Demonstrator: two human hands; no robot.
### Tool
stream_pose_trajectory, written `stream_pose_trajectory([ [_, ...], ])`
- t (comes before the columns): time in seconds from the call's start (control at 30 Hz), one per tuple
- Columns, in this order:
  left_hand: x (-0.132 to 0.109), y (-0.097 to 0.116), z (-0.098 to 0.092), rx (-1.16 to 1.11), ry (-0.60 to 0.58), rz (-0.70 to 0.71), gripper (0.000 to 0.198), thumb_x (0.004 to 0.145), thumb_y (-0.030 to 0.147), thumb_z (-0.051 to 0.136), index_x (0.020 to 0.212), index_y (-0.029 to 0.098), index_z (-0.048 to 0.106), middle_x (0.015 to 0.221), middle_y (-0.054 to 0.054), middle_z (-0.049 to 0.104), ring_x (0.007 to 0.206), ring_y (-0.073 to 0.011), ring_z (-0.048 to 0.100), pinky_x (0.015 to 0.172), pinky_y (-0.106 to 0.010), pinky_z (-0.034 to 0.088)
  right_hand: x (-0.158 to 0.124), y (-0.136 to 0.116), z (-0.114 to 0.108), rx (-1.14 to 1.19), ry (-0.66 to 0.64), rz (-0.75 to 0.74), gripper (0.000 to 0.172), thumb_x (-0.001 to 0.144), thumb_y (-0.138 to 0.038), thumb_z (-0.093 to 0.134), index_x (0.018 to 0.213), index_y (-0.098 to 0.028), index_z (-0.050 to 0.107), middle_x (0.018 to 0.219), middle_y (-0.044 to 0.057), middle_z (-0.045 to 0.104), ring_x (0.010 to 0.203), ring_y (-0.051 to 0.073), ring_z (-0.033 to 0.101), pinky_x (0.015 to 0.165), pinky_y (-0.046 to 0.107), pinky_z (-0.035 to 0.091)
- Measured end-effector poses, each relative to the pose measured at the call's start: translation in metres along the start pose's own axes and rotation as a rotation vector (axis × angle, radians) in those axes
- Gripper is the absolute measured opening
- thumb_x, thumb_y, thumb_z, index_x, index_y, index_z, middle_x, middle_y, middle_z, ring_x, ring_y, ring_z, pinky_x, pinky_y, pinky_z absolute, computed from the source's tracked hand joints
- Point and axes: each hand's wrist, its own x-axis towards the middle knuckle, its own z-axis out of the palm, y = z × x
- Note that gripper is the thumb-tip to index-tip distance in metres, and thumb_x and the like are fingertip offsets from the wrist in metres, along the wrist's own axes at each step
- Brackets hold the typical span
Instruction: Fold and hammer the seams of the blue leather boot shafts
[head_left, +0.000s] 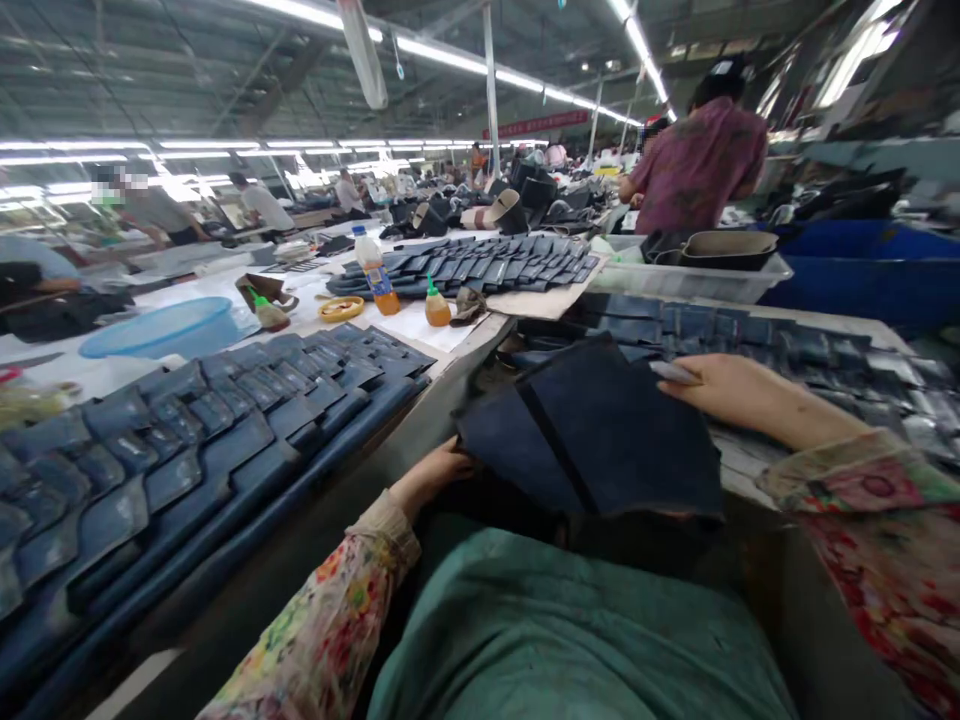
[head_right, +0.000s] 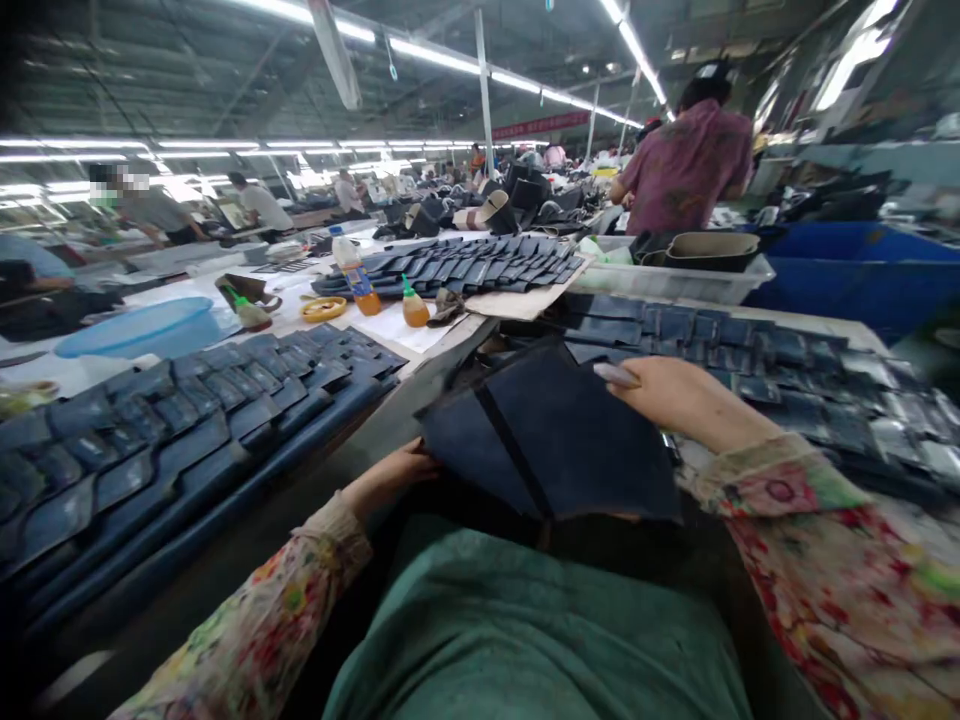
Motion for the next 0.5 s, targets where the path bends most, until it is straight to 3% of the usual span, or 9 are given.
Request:
stream_pose_trajectory([
  [0.1, 0.006, -0.004, 0.013, 0.099, -0.048, 0.006, 0.037, 0.056, 0.015, 0.065, 0.092, 0.017, 0.065, 0.084, -0.005, 0.070, 0.077, -0.0219, 0.065, 0.068, -0.035, 0.053, -0.030, 0.052, 0.038, 0.013, -0.079, 0.067, 0.017, 0.072, -0.022, 0.062, 0.055, -0.020, 0.058, 0.058, 0.006, 0.061, 0.052, 0.018, 0.054, 0.053, 0.029, 0.036],
  [0.2, 0.017, 0.009, 0.005, 0.202, 0.106, 0.115, 0.028, 0.063, 0.020, 0.060, 0.091, 0.017, 0.063, 0.085, -0.006, 0.069, 0.083, -0.0228, 0.064, 0.078, -0.038, 0.052, -0.067, 0.084, 0.063, 0.085, -0.146, 0.083, 0.014, 0.070, -0.023, 0.062, 0.056, -0.022, 0.062, 0.058, 0.004, 0.064, 0.053, 0.019, 0.059, 0.052, 0.027, 0.042],
  [0.3, 0.030, 0.038, 0.004, 0.295, 0.268, 0.305, 0.031, 0.076, 0.026, 0.047, 0.103, 0.016, 0.058, 0.103, -0.009, 0.065, 0.102, -0.0230, 0.058, 0.095, -0.041, 0.043, -0.085, 0.093, 0.065, 0.138, -0.070, 0.143, 0.024, 0.079, -0.038, 0.052, 0.073, -0.021, 0.068, 0.068, 0.006, 0.068, 0.062, 0.022, 0.063, 0.056, 0.030, 0.047],
  [0.4, 0.035, 0.071, 0.039, 0.391, 0.229, 0.496, 0.030, 0.081, 0.026, 0.046, 0.107, 0.017, 0.058, 0.113, -0.009, 0.062, 0.108, -0.0218, 0.055, 0.101, -0.039, 0.038, -0.080, 0.083, 0.056, 0.157, 0.168, 0.205, 0.039, 0.086, -0.044, 0.041, 0.099, -0.017, 0.066, 0.088, 0.010, 0.069, 0.079, 0.025, 0.064, 0.068, 0.035, 0.048],
  [0.5, 0.033, 0.090, 0.098, 0.545, 0.068, 0.701, 0.031, 0.081, 0.022, 0.050, 0.110, 0.020, 0.059, 0.117, -0.007, 0.061, 0.113, -0.0204, 0.053, 0.103, -0.035, 0.037, -0.070, 0.063, 0.062, 0.142, 0.250, 0.112, 0.032, 0.085, -0.039, 0.045, 0.097, -0.017, 0.066, 0.092, 0.009, 0.067, 0.086, 0.025, 0.062, 0.078, 0.036, 0.047],
])
